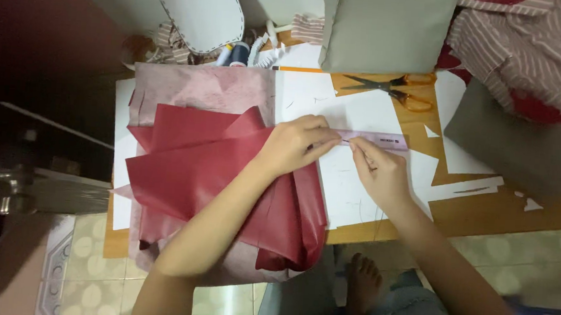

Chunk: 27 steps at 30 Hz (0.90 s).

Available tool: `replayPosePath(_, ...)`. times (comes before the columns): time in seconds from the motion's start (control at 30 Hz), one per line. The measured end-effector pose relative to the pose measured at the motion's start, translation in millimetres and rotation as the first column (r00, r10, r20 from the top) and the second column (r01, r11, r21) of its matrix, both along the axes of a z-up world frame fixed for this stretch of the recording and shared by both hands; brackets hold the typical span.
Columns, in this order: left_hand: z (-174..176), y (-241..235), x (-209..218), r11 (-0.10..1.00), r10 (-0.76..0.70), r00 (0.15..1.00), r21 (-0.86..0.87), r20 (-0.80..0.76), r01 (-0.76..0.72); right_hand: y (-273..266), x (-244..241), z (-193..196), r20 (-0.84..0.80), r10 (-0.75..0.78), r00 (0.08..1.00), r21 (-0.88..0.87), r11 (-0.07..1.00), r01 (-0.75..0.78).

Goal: Measuring and marking a piece of red leather using a ruler and a marking tool for layout

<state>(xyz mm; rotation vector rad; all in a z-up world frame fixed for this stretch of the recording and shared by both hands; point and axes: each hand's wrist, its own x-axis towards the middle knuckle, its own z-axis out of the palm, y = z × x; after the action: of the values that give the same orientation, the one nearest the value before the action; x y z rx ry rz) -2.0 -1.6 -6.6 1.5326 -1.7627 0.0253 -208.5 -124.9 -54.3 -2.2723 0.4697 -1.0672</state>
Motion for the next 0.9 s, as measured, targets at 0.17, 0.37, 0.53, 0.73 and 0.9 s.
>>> replayPosePath(0.17,1,0,6,1.0,0.019,1.0,-0.006,0.022,-0.019,4,-1,8,-0.045,0.05,0.998,0.002,0.999,-0.05)
replayPosePath(0.37,15,6,9,0.999,-0.015,0.996,0.043,-0.087,0.019,4,-3,2,0.001,0.129,0.992,0.117,0.985,-0.128)
replayPosePath(0.53,2,1,14,0.988,-0.121,0.927,0.044,-0.354,0.146,0,3,16,0.052,0.182,0.982,0.321,0.928,-0.189)
replayPosePath(0.73,2,-2,10,0.98,-0.15,0.858,0.04,-0.492,0.194,-8,8,2,0.109,0.236,0.966,0.456,0.851,-0.26)
replayPosePath(0.9,-9,-6,9,0.983,-0.118,0.852,0.058,-0.51,0.171,-11,8,-7,0.157,0.23,0.96,0.513,0.812,-0.279)
